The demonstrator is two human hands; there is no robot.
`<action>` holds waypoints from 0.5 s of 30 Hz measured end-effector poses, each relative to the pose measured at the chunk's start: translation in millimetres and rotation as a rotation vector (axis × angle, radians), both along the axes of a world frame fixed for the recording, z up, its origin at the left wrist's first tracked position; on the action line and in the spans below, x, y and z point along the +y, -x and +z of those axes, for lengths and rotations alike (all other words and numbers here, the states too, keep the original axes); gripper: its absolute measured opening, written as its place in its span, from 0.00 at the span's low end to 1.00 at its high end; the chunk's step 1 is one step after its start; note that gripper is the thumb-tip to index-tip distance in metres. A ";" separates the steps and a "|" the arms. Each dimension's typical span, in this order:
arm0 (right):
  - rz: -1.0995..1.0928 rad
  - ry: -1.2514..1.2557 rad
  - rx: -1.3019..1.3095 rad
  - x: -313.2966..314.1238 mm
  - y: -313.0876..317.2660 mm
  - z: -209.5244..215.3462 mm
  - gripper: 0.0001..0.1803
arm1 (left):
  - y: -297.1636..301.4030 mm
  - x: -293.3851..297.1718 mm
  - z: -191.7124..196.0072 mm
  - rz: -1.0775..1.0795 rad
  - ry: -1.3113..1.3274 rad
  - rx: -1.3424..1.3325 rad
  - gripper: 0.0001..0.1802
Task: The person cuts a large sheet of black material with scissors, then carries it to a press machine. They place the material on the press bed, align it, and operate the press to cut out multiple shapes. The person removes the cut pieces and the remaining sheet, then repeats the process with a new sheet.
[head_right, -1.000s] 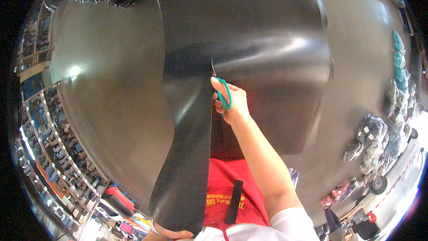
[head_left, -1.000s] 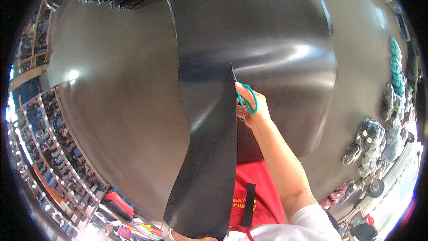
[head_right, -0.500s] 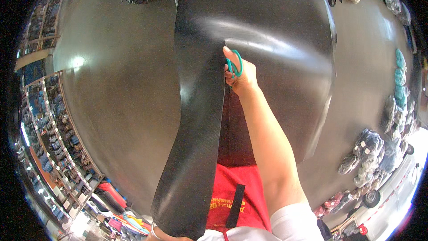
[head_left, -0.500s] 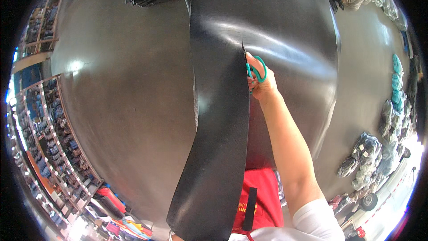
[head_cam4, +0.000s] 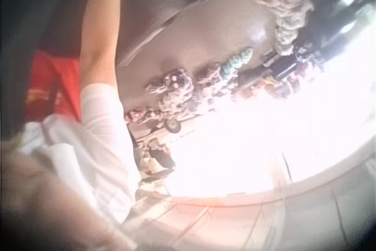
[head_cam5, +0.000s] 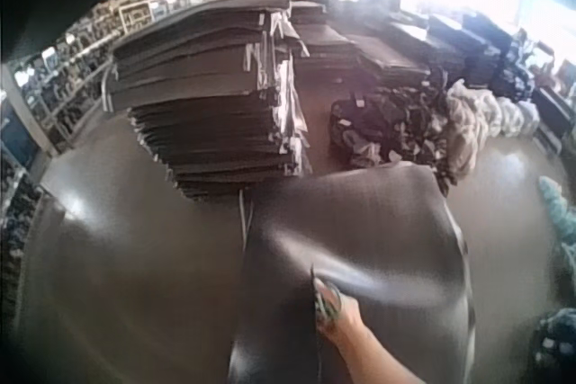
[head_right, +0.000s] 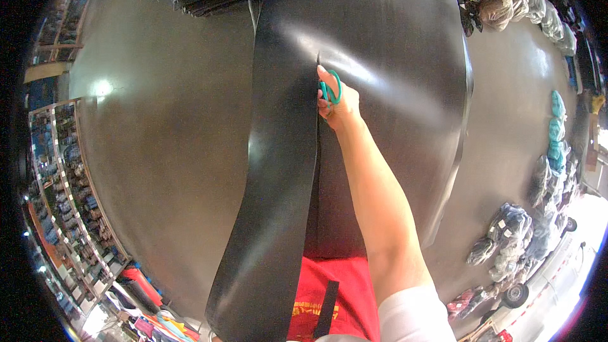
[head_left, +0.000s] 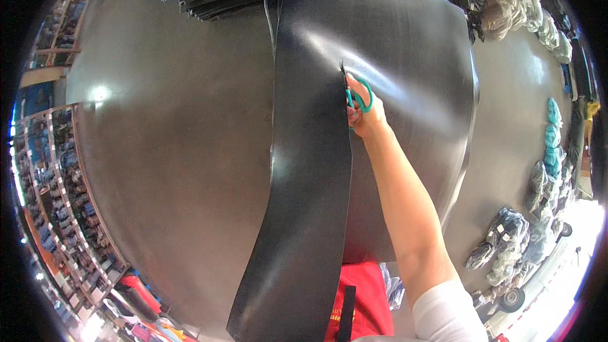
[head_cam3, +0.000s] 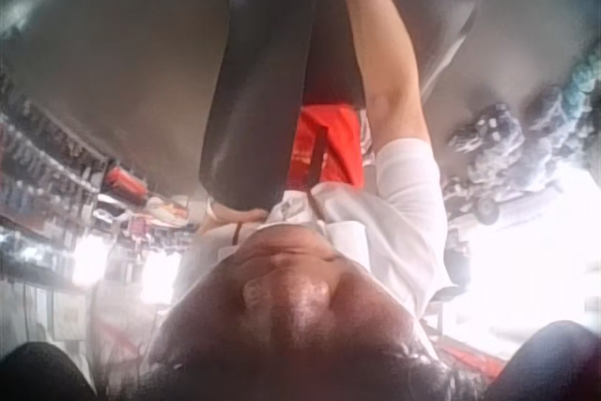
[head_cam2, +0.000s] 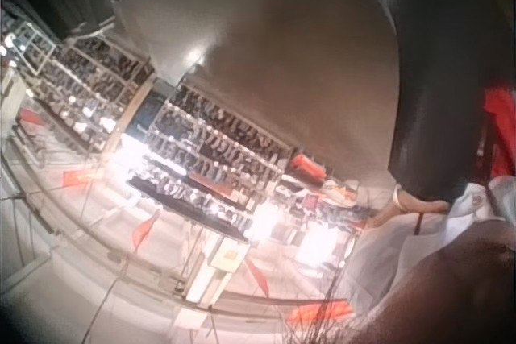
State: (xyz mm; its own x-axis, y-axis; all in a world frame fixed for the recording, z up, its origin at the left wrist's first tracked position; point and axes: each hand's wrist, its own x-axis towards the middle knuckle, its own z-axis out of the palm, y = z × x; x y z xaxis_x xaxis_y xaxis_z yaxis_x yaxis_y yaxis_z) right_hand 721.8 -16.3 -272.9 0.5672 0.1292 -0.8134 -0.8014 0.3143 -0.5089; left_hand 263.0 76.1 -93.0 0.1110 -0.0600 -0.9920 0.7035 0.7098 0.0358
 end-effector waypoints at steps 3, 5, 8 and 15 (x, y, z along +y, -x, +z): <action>0.018 -0.001 -0.011 3.6 -13.8 -2.5 0.20 | -1.2 2.2 -5.8 -0.005 0.014 0.014 0.15; 0.040 -0.007 -0.019 7.3 -23.7 -4.3 0.20 | -1.1 3.8 -9.4 -0.008 0.026 0.021 0.16; 0.016 0.062 -0.056 15.2 -41.1 -6.5 0.20 | -0.3 6.9 -14.8 -0.020 0.040 0.031 0.16; -0.023 0.134 -0.244 26.4 -94.7 -5.7 0.20 | 1.1 12.9 -24.1 -0.035 0.091 0.078 0.17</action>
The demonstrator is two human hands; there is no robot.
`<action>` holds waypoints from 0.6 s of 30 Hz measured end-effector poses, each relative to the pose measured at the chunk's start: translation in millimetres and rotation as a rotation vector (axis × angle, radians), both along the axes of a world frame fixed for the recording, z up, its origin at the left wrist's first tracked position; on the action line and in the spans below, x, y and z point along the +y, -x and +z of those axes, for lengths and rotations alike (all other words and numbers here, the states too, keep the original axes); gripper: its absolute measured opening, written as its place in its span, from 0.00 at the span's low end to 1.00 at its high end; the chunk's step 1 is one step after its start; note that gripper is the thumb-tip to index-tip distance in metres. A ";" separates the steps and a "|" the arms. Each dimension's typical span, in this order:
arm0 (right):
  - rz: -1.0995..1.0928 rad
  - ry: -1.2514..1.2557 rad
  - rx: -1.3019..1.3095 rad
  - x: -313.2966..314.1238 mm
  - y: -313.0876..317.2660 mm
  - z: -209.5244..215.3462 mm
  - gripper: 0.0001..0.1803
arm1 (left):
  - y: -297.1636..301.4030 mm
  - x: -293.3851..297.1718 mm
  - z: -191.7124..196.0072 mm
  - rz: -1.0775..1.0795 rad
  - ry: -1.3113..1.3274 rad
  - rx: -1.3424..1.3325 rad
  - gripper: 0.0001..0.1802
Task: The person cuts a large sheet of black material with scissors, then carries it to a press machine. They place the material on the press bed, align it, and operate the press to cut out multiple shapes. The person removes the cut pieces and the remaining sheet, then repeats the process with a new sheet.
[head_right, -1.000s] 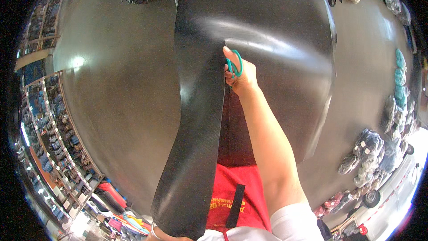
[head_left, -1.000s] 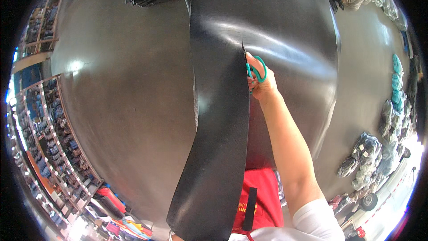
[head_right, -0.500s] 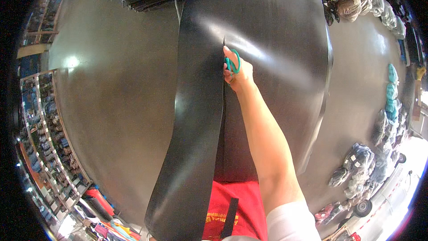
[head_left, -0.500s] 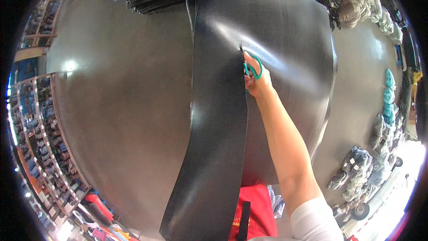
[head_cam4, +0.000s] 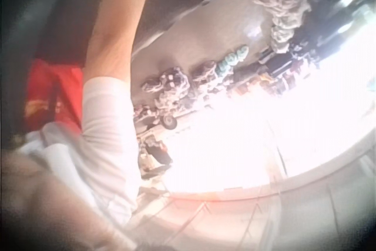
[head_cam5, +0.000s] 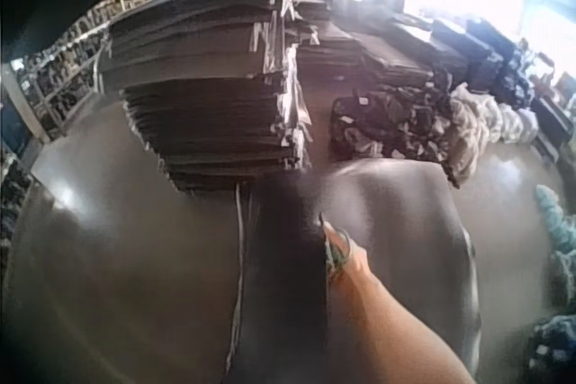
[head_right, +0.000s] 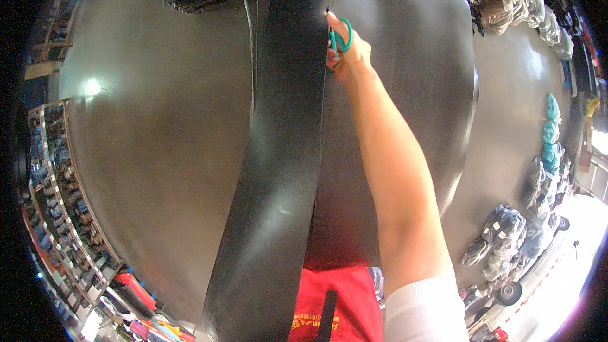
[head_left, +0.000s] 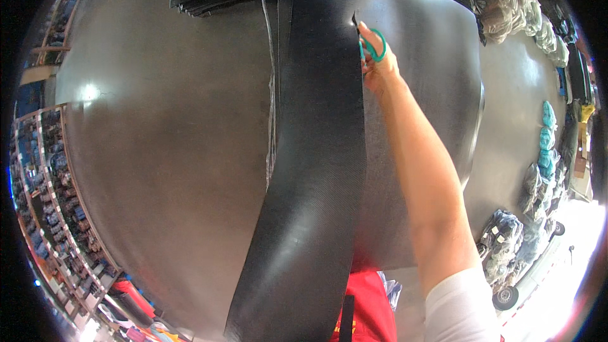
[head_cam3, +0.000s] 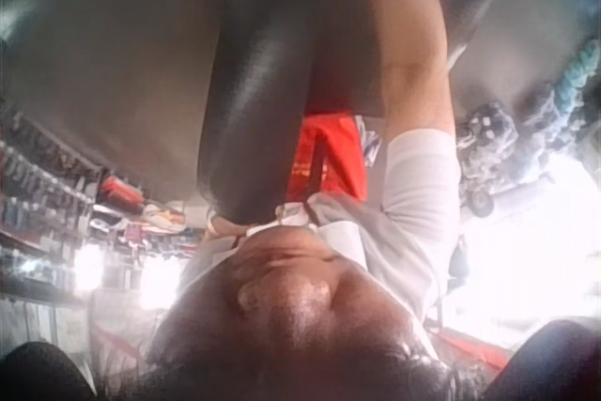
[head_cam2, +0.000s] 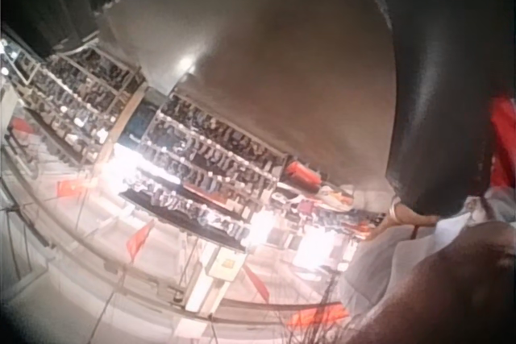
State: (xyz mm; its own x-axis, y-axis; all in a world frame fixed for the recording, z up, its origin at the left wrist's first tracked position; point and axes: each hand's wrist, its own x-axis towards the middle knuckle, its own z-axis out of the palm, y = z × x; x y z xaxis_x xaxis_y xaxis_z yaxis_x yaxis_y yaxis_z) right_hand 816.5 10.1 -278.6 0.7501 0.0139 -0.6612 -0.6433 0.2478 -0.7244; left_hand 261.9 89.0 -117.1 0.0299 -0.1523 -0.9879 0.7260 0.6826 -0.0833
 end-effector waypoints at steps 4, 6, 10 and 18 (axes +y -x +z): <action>0.083 -0.035 -0.011 -5.0 -20.3 -3.0 0.22 | 1.6 2.8 -4.5 -0.016 0.030 0.019 0.18; 0.154 -0.008 -0.027 -9.7 -25.3 -4.6 0.22 | 4.1 2.6 -4.7 -0.019 0.042 0.030 0.18; 0.350 0.064 -0.065 -24.5 -35.5 0.5 0.20 | 10.9 4.2 -0.5 -0.054 0.080 0.041 0.19; 0.865 0.331 -0.150 -45.1 -49.0 36.9 0.23 | 56.4 13.0 -10.7 -0.266 0.300 0.076 0.21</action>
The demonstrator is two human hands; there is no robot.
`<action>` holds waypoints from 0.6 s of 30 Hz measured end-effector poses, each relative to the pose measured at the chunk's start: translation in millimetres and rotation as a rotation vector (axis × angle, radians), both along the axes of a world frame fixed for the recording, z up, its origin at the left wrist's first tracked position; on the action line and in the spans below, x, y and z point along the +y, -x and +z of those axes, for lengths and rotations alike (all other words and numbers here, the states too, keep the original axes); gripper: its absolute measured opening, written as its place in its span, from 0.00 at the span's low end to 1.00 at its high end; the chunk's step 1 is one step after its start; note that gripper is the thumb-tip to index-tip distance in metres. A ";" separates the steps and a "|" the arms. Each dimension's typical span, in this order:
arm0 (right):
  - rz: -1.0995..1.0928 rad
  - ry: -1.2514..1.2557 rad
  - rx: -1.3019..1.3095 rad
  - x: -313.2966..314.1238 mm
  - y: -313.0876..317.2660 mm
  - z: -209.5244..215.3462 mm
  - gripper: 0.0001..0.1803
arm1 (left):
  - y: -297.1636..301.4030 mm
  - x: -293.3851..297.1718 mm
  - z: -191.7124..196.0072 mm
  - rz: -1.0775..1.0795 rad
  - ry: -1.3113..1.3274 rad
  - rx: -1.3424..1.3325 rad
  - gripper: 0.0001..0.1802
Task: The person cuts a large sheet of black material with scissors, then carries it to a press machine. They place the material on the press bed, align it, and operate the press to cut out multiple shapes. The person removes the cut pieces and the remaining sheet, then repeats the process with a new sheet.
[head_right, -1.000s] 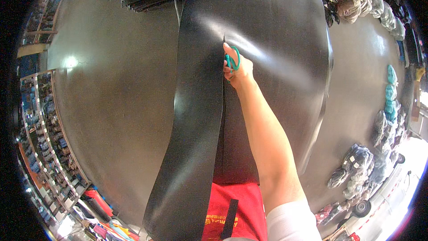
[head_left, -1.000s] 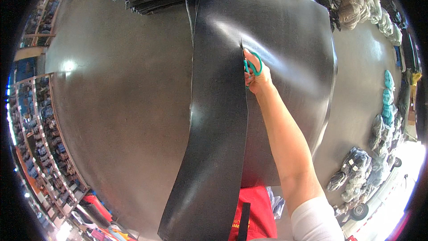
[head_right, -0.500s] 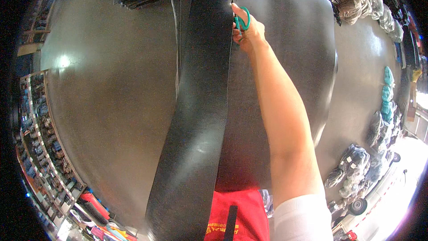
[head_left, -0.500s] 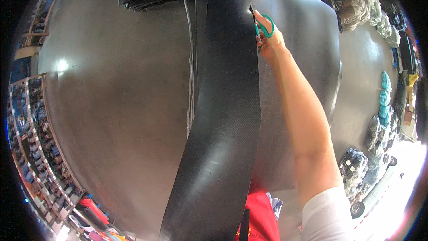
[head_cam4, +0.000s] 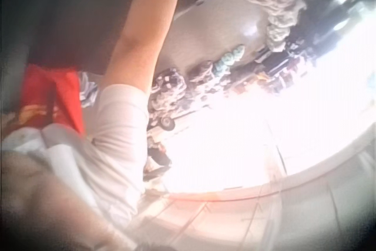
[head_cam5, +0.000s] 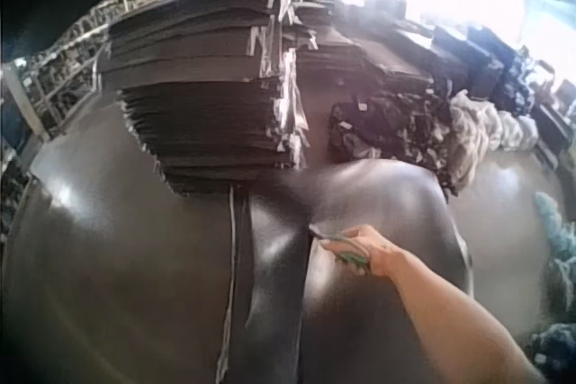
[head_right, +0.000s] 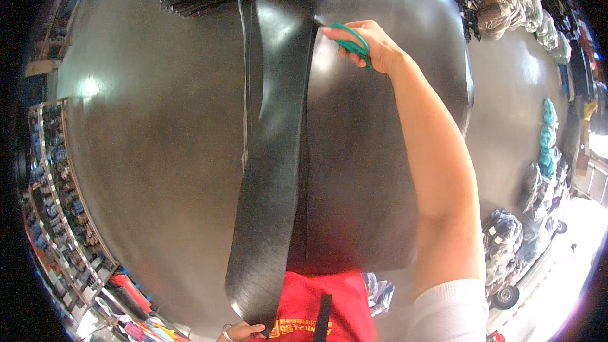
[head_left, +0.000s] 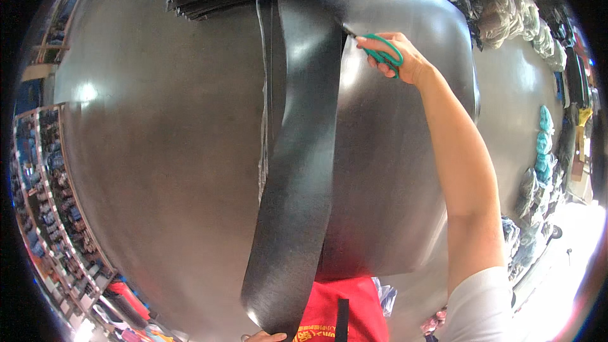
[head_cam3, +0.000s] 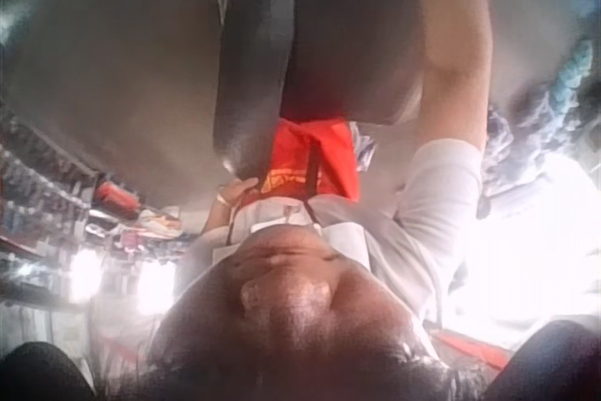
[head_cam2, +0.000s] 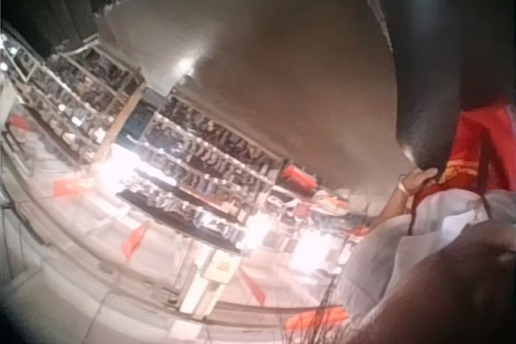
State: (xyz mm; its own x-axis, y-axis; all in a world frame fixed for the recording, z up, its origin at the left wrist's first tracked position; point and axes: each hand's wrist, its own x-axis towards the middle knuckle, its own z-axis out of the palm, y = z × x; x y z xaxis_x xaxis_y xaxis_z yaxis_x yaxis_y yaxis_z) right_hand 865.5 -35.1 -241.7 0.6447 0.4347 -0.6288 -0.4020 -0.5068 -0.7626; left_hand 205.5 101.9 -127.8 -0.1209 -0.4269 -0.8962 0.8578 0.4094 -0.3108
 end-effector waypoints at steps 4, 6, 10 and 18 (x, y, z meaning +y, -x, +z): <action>0.350 0.053 0.098 7.0 3.9 14.9 0.24 | 48.3 -14.6 -19.2 -0.129 0.014 -0.010 0.20; 0.478 0.157 0.062 13.3 7.7 18.3 0.25 | 69.6 -17.1 -28.9 -0.121 -0.066 0.091 0.19; 0.658 0.295 -0.021 35.0 17.2 13.3 0.23 | 91.6 -4.7 -44.1 -0.136 -0.080 -0.011 0.24; 0.709 0.369 0.046 56.5 30.2 2.3 0.20 | 105.3 -2.1 -93.1 -0.290 -0.344 -0.141 0.24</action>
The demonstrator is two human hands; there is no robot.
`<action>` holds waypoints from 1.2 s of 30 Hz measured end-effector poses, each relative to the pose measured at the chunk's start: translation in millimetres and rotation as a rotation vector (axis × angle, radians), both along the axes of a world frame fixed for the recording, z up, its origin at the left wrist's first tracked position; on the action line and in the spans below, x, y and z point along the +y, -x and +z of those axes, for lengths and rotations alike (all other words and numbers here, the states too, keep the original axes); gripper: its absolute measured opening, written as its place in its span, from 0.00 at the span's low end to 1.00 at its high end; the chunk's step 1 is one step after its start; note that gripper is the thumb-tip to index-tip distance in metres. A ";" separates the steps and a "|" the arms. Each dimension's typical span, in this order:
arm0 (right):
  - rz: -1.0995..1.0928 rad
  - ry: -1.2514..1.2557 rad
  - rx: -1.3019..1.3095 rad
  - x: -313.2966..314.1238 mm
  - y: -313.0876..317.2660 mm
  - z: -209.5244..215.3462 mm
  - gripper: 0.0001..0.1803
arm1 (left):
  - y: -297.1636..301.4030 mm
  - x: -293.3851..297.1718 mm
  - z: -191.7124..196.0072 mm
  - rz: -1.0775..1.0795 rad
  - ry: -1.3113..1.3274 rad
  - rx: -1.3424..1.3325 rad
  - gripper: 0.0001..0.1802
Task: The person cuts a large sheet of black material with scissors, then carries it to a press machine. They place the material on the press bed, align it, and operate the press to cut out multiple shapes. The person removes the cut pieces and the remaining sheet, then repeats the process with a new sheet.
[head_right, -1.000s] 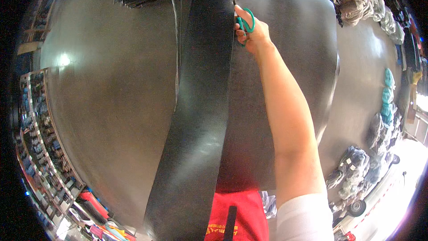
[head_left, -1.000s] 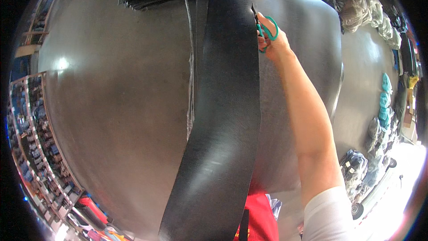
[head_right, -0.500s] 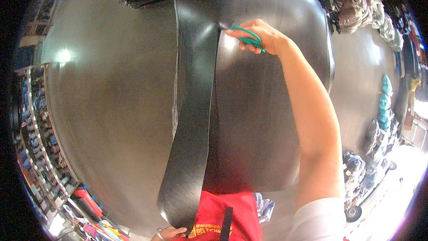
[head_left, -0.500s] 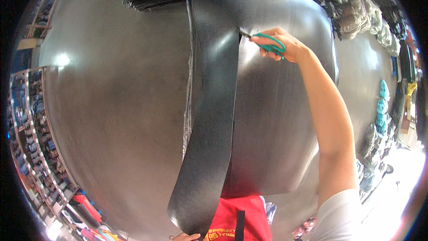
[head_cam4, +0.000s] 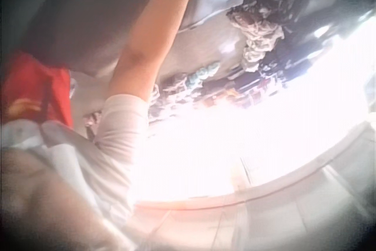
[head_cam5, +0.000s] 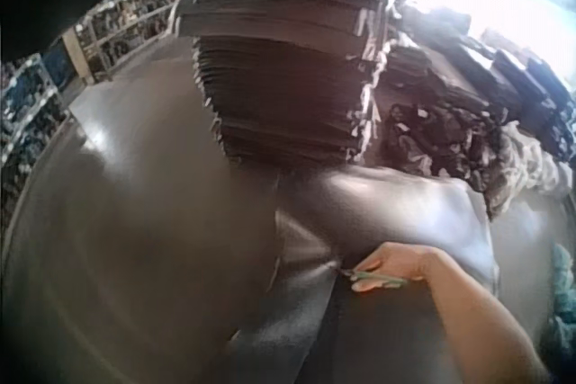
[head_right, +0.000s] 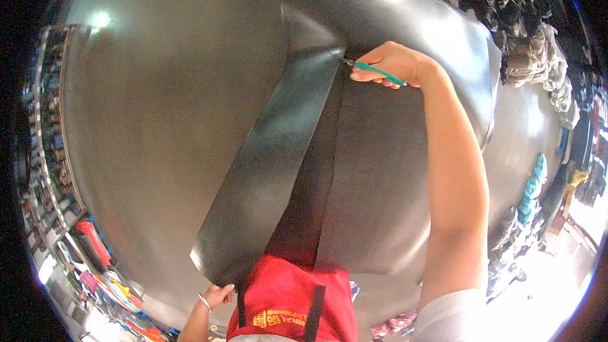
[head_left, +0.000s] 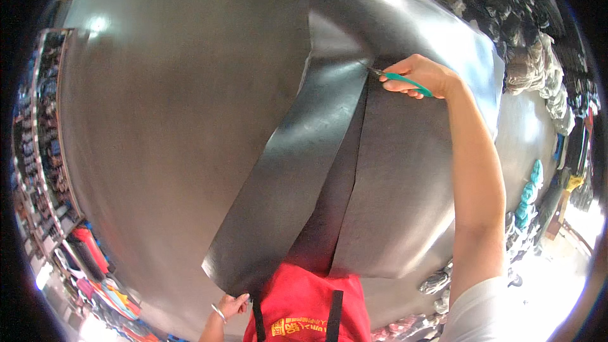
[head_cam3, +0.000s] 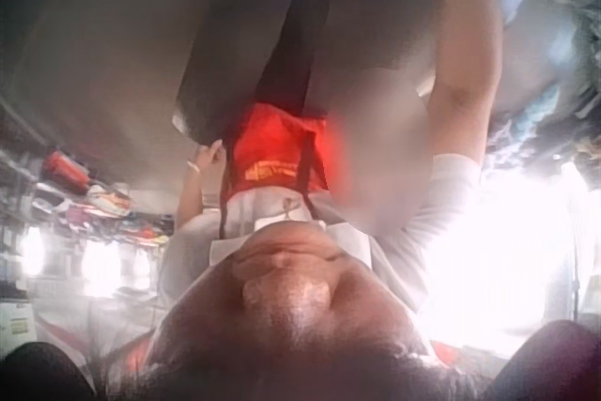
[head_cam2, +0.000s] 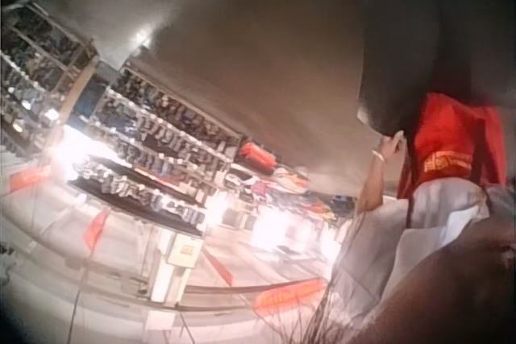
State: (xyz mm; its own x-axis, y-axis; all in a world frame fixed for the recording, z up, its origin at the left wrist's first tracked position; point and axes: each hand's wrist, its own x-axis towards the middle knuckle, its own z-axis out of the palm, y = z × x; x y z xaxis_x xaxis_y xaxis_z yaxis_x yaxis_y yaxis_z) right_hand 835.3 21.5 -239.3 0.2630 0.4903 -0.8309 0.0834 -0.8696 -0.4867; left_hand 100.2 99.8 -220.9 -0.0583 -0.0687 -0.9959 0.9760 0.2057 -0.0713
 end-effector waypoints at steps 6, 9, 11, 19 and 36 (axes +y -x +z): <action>-0.086 0.067 0.030 -3.0 3.5 17.2 0.23 | -58.2 17.3 -52.6 -0.285 -0.371 0.023 0.21; 0.035 0.060 -0.100 5.6 6.4 25.5 0.22 | -171.8 29.8 -78.7 -0.355 -0.949 -0.536 0.10; 0.053 0.064 -0.132 12.4 8.0 29.6 0.21 | -268.0 30.2 -88.9 -0.394 -1.067 -0.948 0.22; -0.049 0.025 -0.054 18.3 11.1 30.4 0.18 | -534.5 -7.4 -100.8 -0.535 -1.236 -0.839 0.40; 0.413 0.141 -0.238 75.6 35.2 37.3 0.27 | -463.8 -7.3 -77.9 -0.742 -1.365 -0.867 0.21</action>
